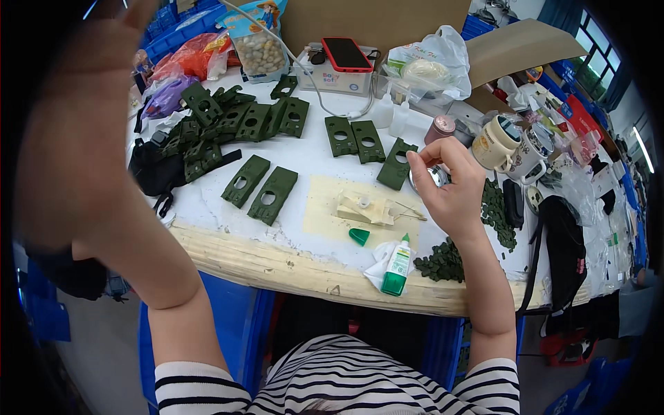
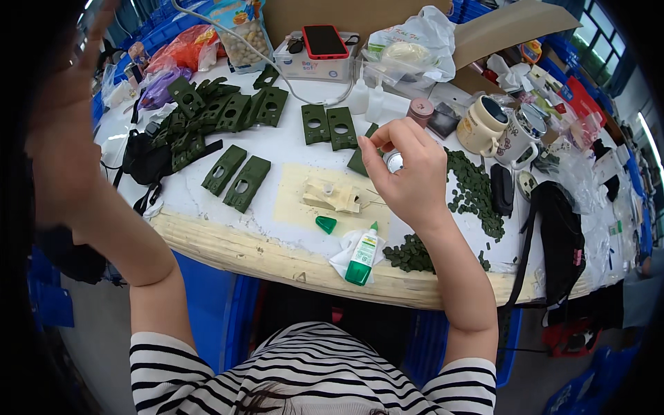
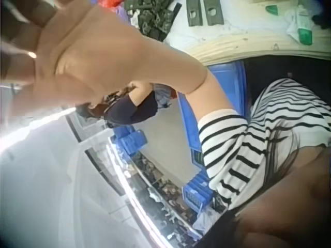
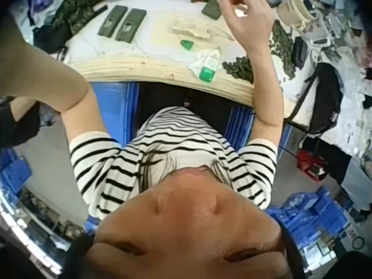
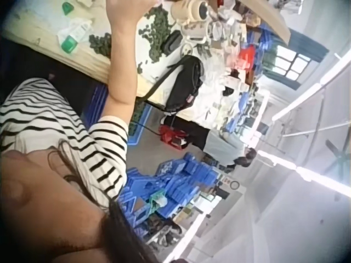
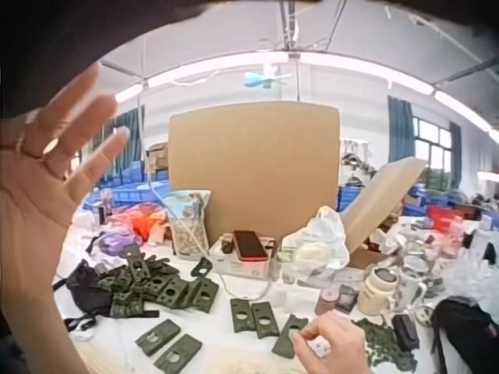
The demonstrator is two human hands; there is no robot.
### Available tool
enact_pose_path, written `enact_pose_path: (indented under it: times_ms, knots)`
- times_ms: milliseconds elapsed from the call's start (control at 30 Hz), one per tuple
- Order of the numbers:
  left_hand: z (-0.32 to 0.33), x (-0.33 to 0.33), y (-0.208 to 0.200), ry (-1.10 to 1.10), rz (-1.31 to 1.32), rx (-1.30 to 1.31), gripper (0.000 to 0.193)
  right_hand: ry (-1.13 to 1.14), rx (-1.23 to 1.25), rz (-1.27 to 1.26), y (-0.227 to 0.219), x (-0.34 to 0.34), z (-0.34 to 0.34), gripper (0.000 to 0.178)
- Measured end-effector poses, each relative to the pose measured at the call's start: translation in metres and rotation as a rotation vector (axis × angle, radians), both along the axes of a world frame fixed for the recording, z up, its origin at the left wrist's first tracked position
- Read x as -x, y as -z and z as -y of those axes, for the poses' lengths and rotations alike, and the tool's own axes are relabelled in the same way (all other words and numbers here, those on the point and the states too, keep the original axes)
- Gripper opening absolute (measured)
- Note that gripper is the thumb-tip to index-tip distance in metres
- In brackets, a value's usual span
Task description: Applying glue to plastic toy tank bodies and attaching small decorative or functional components.
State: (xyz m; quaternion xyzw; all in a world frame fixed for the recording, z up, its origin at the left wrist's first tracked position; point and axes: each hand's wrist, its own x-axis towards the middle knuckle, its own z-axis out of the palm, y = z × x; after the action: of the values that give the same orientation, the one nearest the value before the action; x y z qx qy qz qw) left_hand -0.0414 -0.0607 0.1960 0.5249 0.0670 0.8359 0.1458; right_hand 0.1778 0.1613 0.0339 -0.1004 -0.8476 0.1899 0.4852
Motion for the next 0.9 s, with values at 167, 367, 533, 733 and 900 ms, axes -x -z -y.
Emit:
enact_pose_path:
  times_ms: [167, 367, 533, 733, 900]
  knots:
    - [-0.08, 0.024, 0.103, -0.576, -0.824, 1.134, 0.023, 0.004, -0.005, -0.013, 0.0, -0.001, -0.002, 0.015]
    - [-0.123, 0.025, 0.202, -0.648, -1.173, 1.447, 0.065, 0.008, -0.016, -0.002, 0.001, 0.0, -0.002, 0.016]
    - [-0.142, 0.015, 0.203, -0.786, -1.214, 1.449, 0.056, 0.036, -0.026, 0.016, 0.001, -0.004, -0.005, 0.016]
    - [-0.146, 0.02, 0.206, -0.844, -1.306, 1.382, 0.041, 0.04, -0.02, 0.007, 0.002, -0.004, -0.009, 0.015]
    - [-0.106, 0.019, 0.19, -0.774, -1.166, 1.282, 0.037, -0.014, 0.155, 0.042, 0.001, -0.004, -0.012, 0.017]
